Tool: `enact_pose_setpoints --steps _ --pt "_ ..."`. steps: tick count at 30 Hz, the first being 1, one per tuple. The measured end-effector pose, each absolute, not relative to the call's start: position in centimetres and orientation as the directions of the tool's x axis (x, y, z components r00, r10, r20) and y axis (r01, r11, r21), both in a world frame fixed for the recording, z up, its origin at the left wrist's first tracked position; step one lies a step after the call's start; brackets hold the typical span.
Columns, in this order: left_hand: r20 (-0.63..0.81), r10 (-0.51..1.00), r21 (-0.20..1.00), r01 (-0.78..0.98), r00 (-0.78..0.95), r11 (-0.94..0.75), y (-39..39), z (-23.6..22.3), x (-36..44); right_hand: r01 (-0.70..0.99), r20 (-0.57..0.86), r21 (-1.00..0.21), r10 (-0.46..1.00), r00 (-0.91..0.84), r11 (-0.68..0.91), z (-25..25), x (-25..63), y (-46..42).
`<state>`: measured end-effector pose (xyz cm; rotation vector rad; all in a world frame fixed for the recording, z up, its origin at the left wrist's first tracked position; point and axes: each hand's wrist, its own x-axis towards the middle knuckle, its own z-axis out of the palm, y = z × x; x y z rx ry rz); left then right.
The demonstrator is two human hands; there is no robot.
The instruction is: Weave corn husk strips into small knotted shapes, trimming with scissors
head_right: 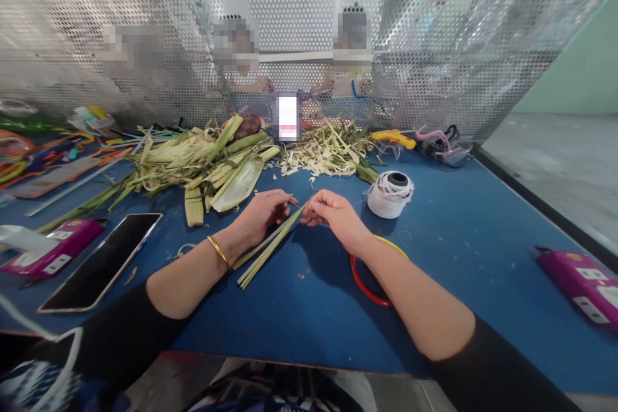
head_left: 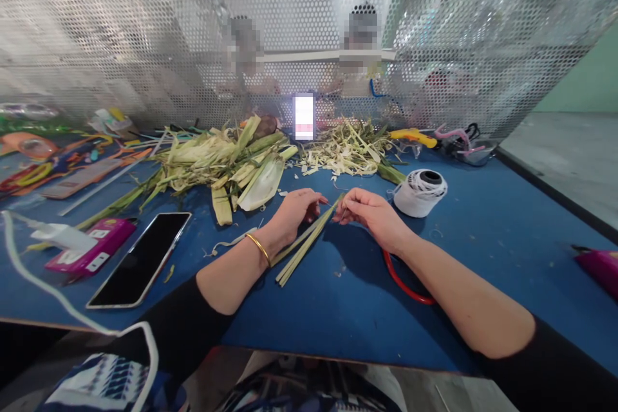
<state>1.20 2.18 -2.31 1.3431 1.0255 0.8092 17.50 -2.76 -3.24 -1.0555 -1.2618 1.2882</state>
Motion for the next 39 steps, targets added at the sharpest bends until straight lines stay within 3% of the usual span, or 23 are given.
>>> enact_pose_setpoints --steps 2,5,11,19,27,32,35,37,39 --pt "-0.176 0.885 0.974 -0.057 0.431 0.221 1.9 -2.3 1.4 -0.066 0.06 -0.996 0.991 -0.121 0.052 -3.3 17.5 -2.7" --pt "-0.21 0.828 0.934 -0.144 0.52 0.327 1.7 -2.5 1.6 -0.023 0.072 -0.997 0.989 -0.128 0.07 -3.4 17.5 -2.6" --pt "-0.093 0.85 0.994 -0.007 0.519 0.113 1.4 -2.9 1.9 0.218 0.121 -0.963 0.975 -0.185 0.16 -3.3 17.3 -2.9" --pt "-0.132 0.874 0.989 0.125 0.469 0.083 1.4 -2.6 2.0 0.344 0.099 -0.924 0.975 -0.2 0.165 -3.7 17.2 -2.8" --pt "-0.14 0.878 0.985 0.152 0.458 0.078 1.9 -3.0 1.5 0.105 0.004 -0.994 0.993 -0.119 0.017 -3.8 17.1 -2.8" --pt "0.06 0.922 0.947 0.271 0.382 -0.174 1.7 -2.8 1.4 0.037 -0.037 -0.999 0.981 -0.193 -0.03 -3.8 16.7 -3.1" --pt "0.174 0.91 0.933 0.232 0.376 -0.274 1.4 -2.4 1.4 0.014 -0.029 -1.0 0.968 -0.251 -0.027 -3.8 16.5 -3.2" --pt "0.179 0.918 0.958 0.148 0.353 -0.244 1.1 -2.0 1.4 -0.032 0.0 -0.999 0.975 -0.224 -0.008 -3.6 16.6 -3.2" --pt "0.091 0.928 0.989 0.075 0.362 -0.126 0.7 -1.6 1.3 -0.098 0.039 -0.995 0.988 -0.149 0.025 -3.3 16.7 -3.1"
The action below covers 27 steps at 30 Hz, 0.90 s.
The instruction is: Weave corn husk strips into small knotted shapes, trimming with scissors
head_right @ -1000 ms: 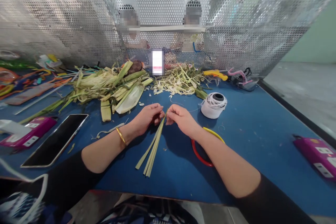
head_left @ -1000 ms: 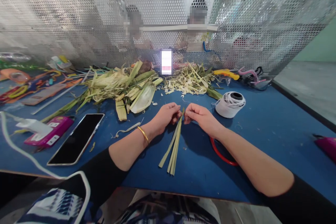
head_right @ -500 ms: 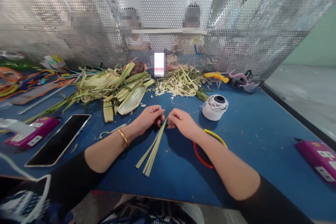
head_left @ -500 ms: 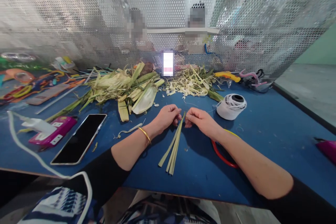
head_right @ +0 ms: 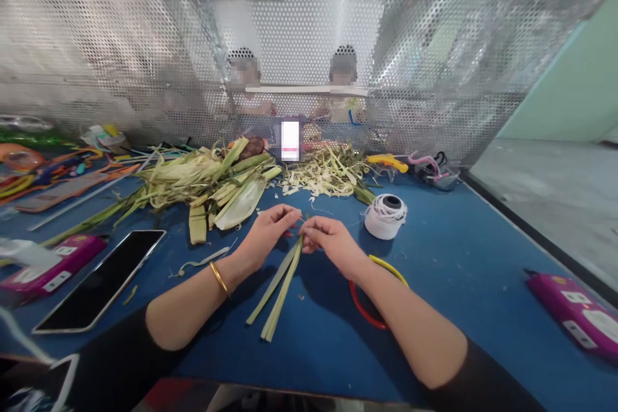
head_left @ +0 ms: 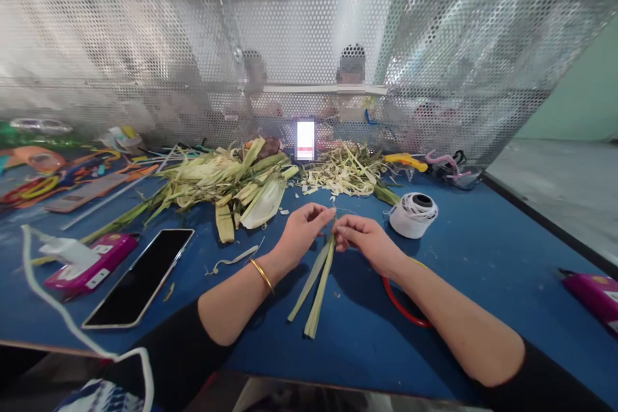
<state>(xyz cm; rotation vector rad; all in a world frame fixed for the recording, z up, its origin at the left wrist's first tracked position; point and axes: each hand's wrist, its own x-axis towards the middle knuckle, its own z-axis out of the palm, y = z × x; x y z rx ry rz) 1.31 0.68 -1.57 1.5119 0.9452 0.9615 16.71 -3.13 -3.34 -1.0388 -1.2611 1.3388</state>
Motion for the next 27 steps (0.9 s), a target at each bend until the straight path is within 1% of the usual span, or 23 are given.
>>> enact_pose_setpoints --steps 2,4,5,6,7,11,15,18,22,24,27 --pt "-0.074 0.886 0.997 0.061 0.457 0.052 0.2 -1.3 1.3 -0.147 0.076 -0.987 0.994 -0.083 0.064 -3.0 16.9 -3.1" --pt "-0.251 0.733 0.961 0.07 0.633 0.269 -0.2 -1.1 1.3 -0.149 0.114 -0.983 0.993 -0.04 0.107 -2.5 17.0 -3.1" --pt "-0.289 0.682 0.935 0.044 0.672 0.353 -0.3 -1.1 1.3 -0.131 0.136 -0.983 0.99 -0.028 0.131 -2.4 17.1 -3.1" --pt "-0.304 0.662 0.915 0.015 0.685 0.404 -0.4 -1.1 1.3 -0.105 0.158 -0.982 0.987 -0.02 0.155 -2.2 17.1 -3.1" --pt "-0.305 0.67 0.908 -0.007 0.677 0.42 -0.4 -1.0 1.3 -0.075 0.179 -0.981 0.984 -0.012 0.178 -2.1 17.1 -3.2" --pt "-0.283 0.78 0.936 -0.016 0.558 0.351 0.4 -0.7 0.9 0.04 0.232 -0.972 0.973 0.006 0.231 -1.9 17.2 -3.3" --pt "-0.269 0.814 0.942 -0.035 0.515 0.334 1.2 -0.3 0.3 0.237 0.32 -0.919 0.947 -0.022 0.316 -2.4 17.1 -3.4" --pt "-0.254 0.831 0.954 -0.013 0.495 0.299 1.2 -0.1 0.1 0.395 0.399 -0.825 0.912 -0.101 0.404 -2.7 16.9 -3.7" --pt "-0.226 0.871 0.971 0.026 0.437 0.239 0.6 -0.2 0.4 0.542 0.471 -0.641 0.837 -0.281 0.543 -2.7 16.3 -4.4" --pt "-0.197 0.899 0.98 0.056 0.39 0.19 0.5 -0.3 0.5 0.573 0.453 -0.563 0.803 -0.389 0.595 -2.5 16.1 -4.7" --pt "-0.089 0.943 0.993 0.101 0.32 0.06 0.8 -0.2 0.3 0.622 0.315 -0.503 0.798 -0.514 0.6 -1.2 16.2 -5.1"
